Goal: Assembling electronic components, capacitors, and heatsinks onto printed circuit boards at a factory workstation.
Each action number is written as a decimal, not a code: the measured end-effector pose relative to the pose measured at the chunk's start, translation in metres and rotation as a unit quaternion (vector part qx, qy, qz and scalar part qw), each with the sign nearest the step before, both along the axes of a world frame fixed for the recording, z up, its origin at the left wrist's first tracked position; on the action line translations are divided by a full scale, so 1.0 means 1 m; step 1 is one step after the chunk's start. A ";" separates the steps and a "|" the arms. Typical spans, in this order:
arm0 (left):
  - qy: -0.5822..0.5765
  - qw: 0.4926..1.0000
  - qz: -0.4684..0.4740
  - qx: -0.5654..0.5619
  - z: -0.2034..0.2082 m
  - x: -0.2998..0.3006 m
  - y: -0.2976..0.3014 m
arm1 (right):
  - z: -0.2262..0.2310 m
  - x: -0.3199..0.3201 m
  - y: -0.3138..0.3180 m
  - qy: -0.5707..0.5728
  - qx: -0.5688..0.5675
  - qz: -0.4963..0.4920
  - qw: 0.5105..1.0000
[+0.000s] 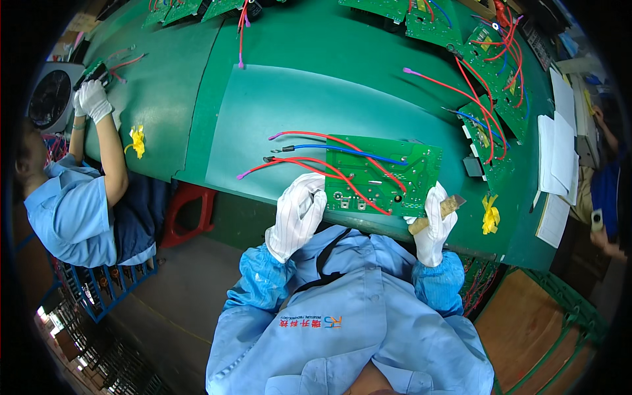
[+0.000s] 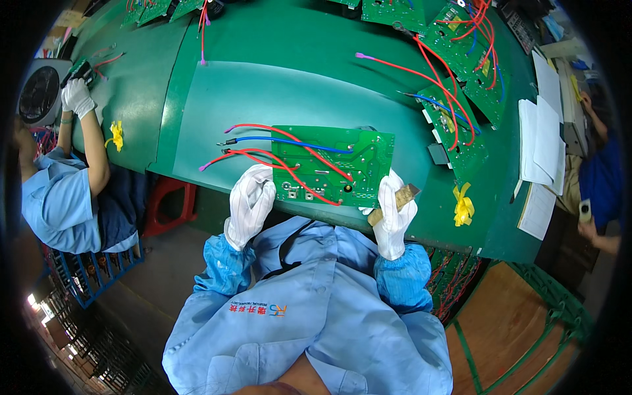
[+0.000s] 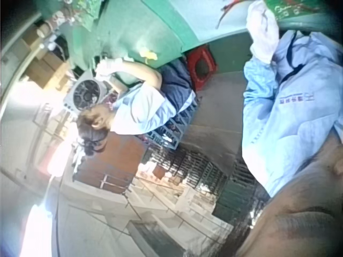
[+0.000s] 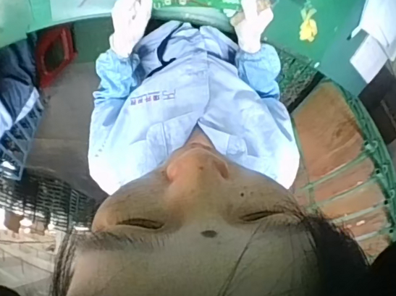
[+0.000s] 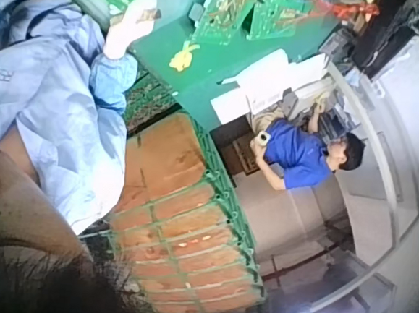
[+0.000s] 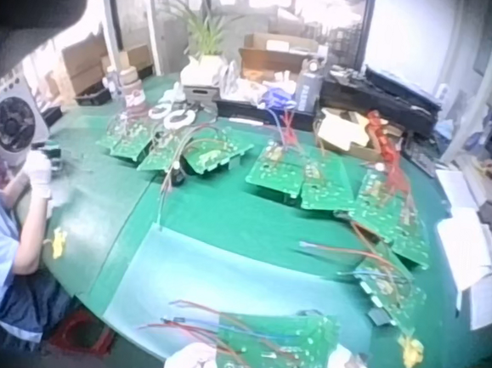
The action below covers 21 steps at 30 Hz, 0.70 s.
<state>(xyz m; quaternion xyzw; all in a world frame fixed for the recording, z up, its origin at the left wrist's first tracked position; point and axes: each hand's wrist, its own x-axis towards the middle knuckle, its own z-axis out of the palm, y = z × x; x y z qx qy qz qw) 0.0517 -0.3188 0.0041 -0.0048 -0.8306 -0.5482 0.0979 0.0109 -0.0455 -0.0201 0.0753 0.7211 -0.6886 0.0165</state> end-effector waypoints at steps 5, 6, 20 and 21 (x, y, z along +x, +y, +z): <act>-0.006 1.000 0.011 0.016 -0.003 0.001 0.000 | -0.011 0.006 0.006 0.037 0.066 0.008 0.997; -0.007 1.000 0.013 0.017 -0.003 0.002 0.000 | -0.013 0.006 0.007 0.052 0.088 0.014 0.995; -0.009 0.999 0.013 0.044 -0.005 -0.001 0.000 | -0.020 0.008 0.014 0.071 0.143 0.049 0.986; -0.020 0.999 0.005 0.050 -0.004 0.000 -0.001 | -0.021 0.008 0.015 0.089 0.152 0.054 0.983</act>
